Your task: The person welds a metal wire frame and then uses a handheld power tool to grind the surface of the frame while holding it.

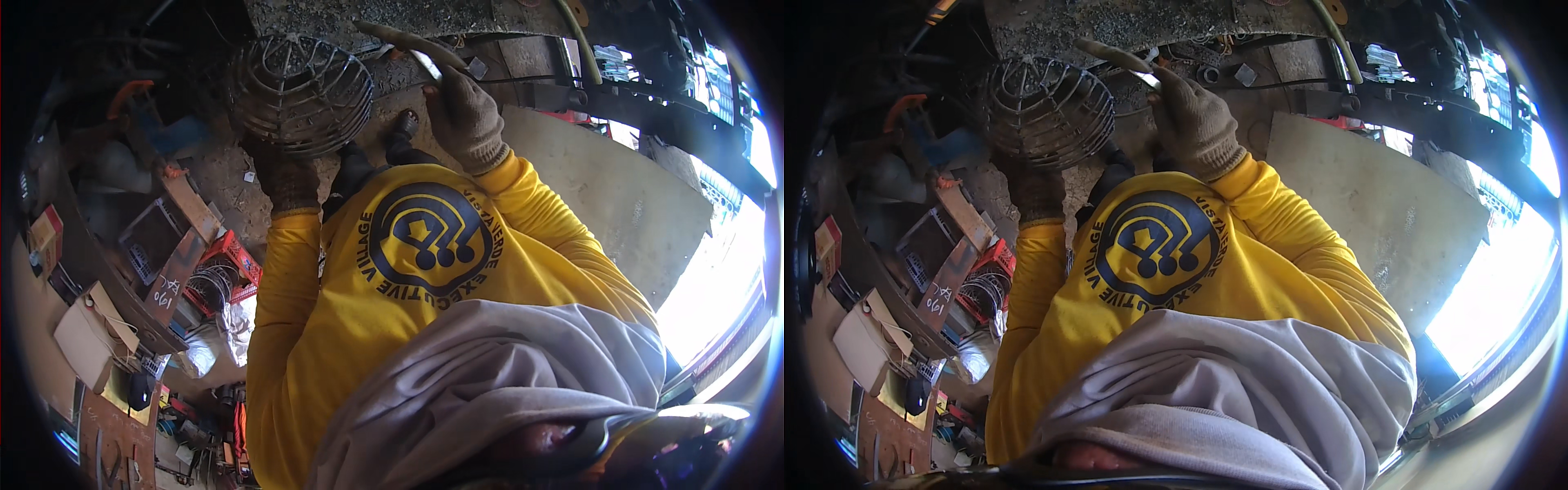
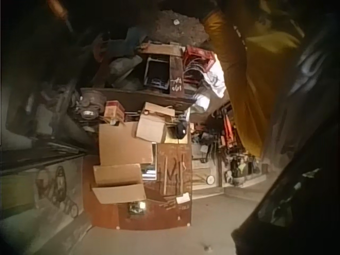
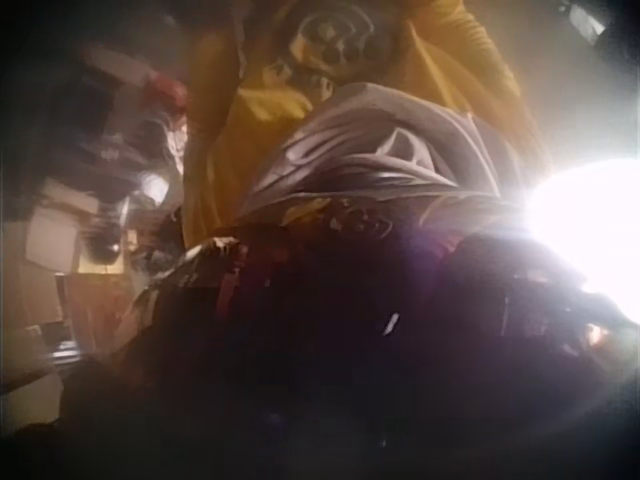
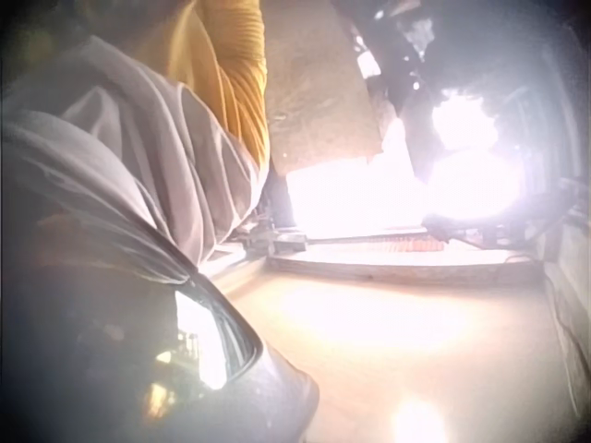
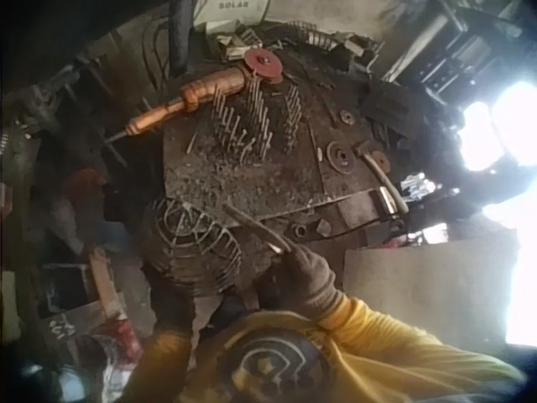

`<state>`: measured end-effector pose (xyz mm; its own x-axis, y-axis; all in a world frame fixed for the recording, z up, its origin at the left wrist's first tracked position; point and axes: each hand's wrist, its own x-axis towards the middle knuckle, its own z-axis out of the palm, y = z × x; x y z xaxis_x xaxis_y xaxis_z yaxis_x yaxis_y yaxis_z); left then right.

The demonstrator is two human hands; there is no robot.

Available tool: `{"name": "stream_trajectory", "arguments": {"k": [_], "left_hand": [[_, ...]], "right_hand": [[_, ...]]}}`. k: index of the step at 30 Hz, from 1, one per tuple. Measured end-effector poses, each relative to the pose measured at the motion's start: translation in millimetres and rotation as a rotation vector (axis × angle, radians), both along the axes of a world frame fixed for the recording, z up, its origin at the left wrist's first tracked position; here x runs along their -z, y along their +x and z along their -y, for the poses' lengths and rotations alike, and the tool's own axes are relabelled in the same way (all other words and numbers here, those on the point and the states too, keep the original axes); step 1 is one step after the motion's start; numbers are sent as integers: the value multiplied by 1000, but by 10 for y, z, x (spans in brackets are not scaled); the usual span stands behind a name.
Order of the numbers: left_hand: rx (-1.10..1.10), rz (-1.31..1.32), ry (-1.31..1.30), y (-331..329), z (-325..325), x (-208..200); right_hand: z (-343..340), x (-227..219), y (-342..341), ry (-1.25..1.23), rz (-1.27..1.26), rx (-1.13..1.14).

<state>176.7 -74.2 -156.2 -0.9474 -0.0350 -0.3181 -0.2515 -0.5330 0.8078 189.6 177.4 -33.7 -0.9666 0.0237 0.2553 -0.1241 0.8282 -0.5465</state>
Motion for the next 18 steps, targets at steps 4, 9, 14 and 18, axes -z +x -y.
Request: {"name": "stream_trajectory", "arguments": {"k": [4, 9, 14, 18], "left_hand": [[-52, 92, 176, 19, 20, 8], [116, -50, -600, 9, 101, 204], [-229, 359, 249, -70, -97, -303], [-161, 285, 328, -30, -49, -161]], "right_hand": [[-46, -38, 53, -48, -42, -19], [-82, 179, 191, -22, 50, -47], [-142, 218, 188, -9, -84, -126], [-58, 187, 149, 101, 207, -53]]}}
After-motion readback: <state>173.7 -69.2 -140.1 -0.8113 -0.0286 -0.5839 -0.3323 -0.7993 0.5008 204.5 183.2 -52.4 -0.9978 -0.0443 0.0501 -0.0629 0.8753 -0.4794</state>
